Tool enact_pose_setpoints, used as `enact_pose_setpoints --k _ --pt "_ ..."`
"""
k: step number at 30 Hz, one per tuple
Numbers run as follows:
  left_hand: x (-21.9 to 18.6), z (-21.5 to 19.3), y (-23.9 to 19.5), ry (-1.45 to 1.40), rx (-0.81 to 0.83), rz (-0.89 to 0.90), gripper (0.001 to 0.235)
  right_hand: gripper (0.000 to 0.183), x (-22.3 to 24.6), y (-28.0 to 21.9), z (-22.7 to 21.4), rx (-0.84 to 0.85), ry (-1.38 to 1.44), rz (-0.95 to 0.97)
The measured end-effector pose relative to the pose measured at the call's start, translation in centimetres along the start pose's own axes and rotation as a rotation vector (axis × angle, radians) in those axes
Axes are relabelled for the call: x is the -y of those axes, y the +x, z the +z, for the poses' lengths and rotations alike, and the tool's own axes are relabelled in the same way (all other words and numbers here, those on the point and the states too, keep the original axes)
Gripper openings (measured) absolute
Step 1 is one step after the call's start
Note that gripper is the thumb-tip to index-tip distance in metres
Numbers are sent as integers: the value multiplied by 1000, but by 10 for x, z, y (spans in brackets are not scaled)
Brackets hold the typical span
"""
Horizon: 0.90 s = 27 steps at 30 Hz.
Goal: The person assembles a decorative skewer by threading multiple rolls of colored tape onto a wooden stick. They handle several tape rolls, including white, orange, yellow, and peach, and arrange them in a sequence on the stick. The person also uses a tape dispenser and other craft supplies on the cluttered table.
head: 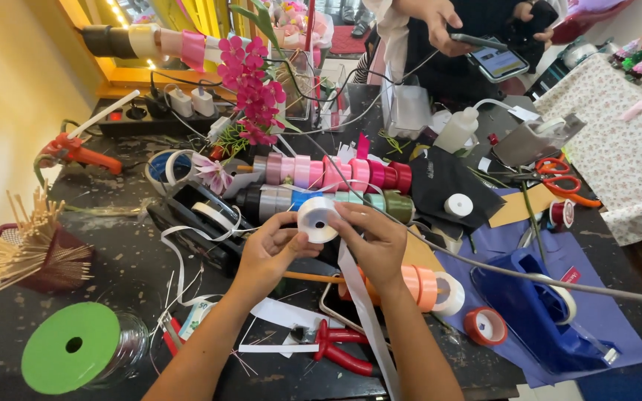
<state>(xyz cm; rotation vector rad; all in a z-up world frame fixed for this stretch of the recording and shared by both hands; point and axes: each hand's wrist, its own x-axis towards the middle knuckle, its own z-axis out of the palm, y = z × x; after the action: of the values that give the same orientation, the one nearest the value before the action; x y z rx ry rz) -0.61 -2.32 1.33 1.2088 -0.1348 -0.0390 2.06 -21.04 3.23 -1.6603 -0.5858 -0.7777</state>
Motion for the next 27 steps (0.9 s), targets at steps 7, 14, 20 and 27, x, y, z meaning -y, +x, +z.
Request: enact_pose_setpoints --k 7,14,20,27 --pt "-3 -14 0 1160 32 600 41 16 10 2 3 203 59 110" --pt "7 -13 4 693 -75 308 37 38 30 1 15 197 -96 -34" --pt "0 -12 4 497 -119 260 51 58 14 -17 33 138 -129 -90" --pt "-8 -5 0 1010 -146 472 37 34 12 -3 18 21 -28 0"
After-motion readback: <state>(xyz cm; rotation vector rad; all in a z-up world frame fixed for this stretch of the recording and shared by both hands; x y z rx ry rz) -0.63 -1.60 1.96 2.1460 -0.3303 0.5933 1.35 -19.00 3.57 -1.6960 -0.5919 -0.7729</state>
